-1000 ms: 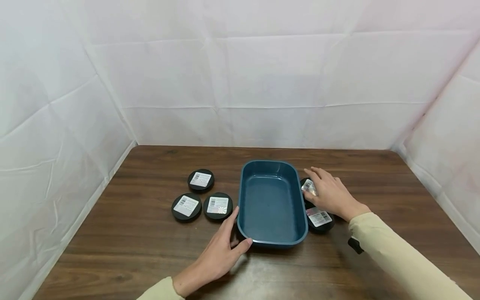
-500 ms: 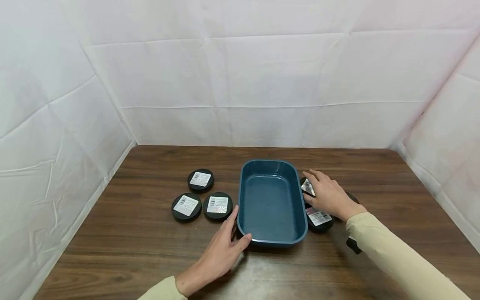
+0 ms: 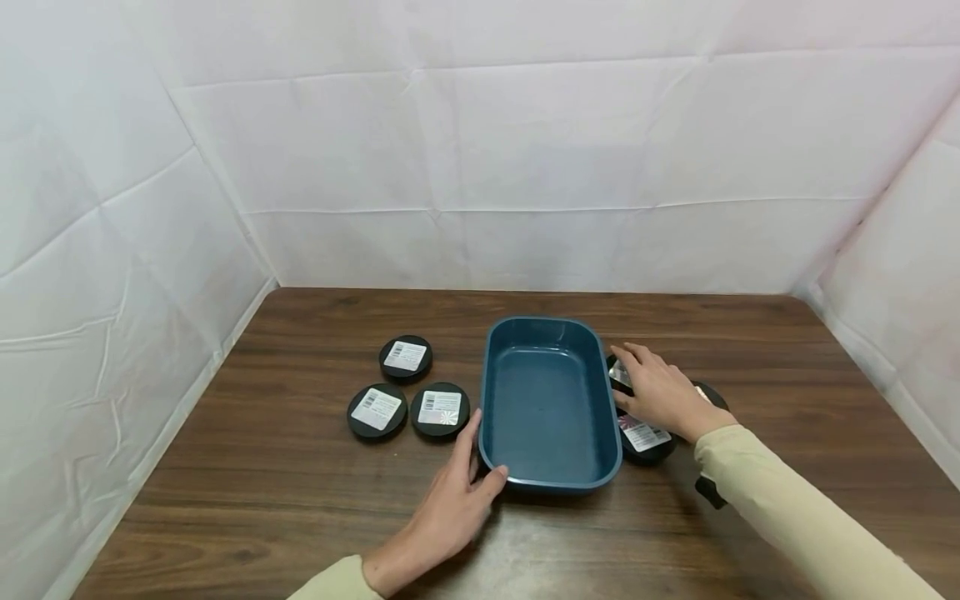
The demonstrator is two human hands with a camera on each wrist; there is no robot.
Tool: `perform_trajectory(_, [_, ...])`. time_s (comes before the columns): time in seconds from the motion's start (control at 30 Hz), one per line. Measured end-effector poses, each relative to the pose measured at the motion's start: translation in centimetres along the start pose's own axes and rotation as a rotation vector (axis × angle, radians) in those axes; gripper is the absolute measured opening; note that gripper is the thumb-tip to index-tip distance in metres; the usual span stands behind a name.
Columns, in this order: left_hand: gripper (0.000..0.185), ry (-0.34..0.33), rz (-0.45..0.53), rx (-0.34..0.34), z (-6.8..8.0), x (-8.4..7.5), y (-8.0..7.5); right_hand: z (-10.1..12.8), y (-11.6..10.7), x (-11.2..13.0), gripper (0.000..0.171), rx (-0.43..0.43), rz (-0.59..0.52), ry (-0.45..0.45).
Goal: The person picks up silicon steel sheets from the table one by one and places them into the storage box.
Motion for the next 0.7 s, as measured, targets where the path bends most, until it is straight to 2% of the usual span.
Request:
perform_trajectory(0.4, [0.072,-0.019,0.026,-0.008,0.2,0.3,0.4,-0.2,0.4,0.0,0.072,0.052,-0.056,0.049])
perform_trajectory(0.7, [0.071,-0.033,0.057,0.000,0.1,0.1,0.4,-0.8,-0.6,0.2,0.073,0.071,-0.029,0.052])
Point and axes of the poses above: each hand's wrist, its own z-axis away from the middle knuckle, its own y-axis out of the palm, x = y × z, the point moved 3 cm from there along -z, towards the middle knuckle, and after that the axes turned 1 degree about -x, right-handed, at the moved point
